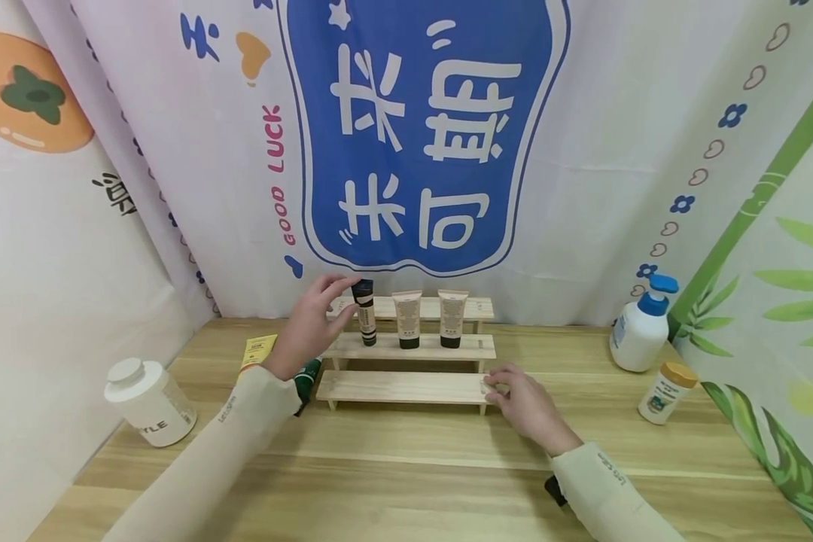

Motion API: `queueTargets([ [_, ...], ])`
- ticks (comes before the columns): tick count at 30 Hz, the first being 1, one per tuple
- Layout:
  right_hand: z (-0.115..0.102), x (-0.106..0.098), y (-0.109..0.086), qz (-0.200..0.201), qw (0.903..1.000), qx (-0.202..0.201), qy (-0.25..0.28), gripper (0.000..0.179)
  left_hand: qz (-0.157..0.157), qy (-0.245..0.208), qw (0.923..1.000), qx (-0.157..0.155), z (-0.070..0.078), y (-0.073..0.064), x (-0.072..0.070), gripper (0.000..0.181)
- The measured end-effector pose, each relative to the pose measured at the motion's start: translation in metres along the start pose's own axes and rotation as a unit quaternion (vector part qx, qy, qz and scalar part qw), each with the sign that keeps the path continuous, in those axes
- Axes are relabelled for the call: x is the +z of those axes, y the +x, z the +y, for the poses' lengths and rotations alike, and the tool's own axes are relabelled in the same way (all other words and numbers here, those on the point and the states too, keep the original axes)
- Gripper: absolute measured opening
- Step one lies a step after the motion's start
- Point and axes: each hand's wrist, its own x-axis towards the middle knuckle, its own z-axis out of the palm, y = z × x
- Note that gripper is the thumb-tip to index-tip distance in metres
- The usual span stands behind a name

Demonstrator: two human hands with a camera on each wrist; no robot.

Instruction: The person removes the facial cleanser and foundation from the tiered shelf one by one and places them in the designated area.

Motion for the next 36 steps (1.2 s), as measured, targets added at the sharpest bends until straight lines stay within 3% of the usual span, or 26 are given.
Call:
queueTargets([
  [6,0.000,0.001,0.000,0.001,1.0000,0.004,0.001,0.026,0.014,-0.017,0.9997,-0.009,0.001,-0.007,0.008,0.051],
  [12,-0.001,0.001,0.000,0.001,1.0000,0.002,0.002,0.027,0.031,-0.035,0.9986,-0.023,0.003,-0.016,0.020,0.043],
  [16,-0.002,0.001,-0.001,0.001,1.0000,0.001,0.006,0.027,0.040,-0.055,0.9971,-0.033,0.005,-0.019,0.019,0.038],
  [21,-0.002,0.000,-0.001,0.005,1.0000,-0.002,0.007,0.026,0.056,-0.077,0.9948,-0.035,0.004,-0.024,0.008,0.037],
  [24,-0.001,0.000,-0.001,0.002,1.0000,-0.002,0.005,0.027,0.057,-0.068,0.9952,-0.041,0.003,-0.031,-0.006,0.038],
  [30,-0.001,0.000,-0.002,-0.001,1.0000,-0.006,0.005,0.027,0.044,-0.056,0.9964,-0.045,0.004,-0.050,-0.032,0.039],
  [36,-0.001,0.000,-0.001,-0.004,1.0000,-0.004,0.004,0.028,0.017,-0.031,0.9981,-0.050,0.005,-0.075,-0.048,0.038],
])
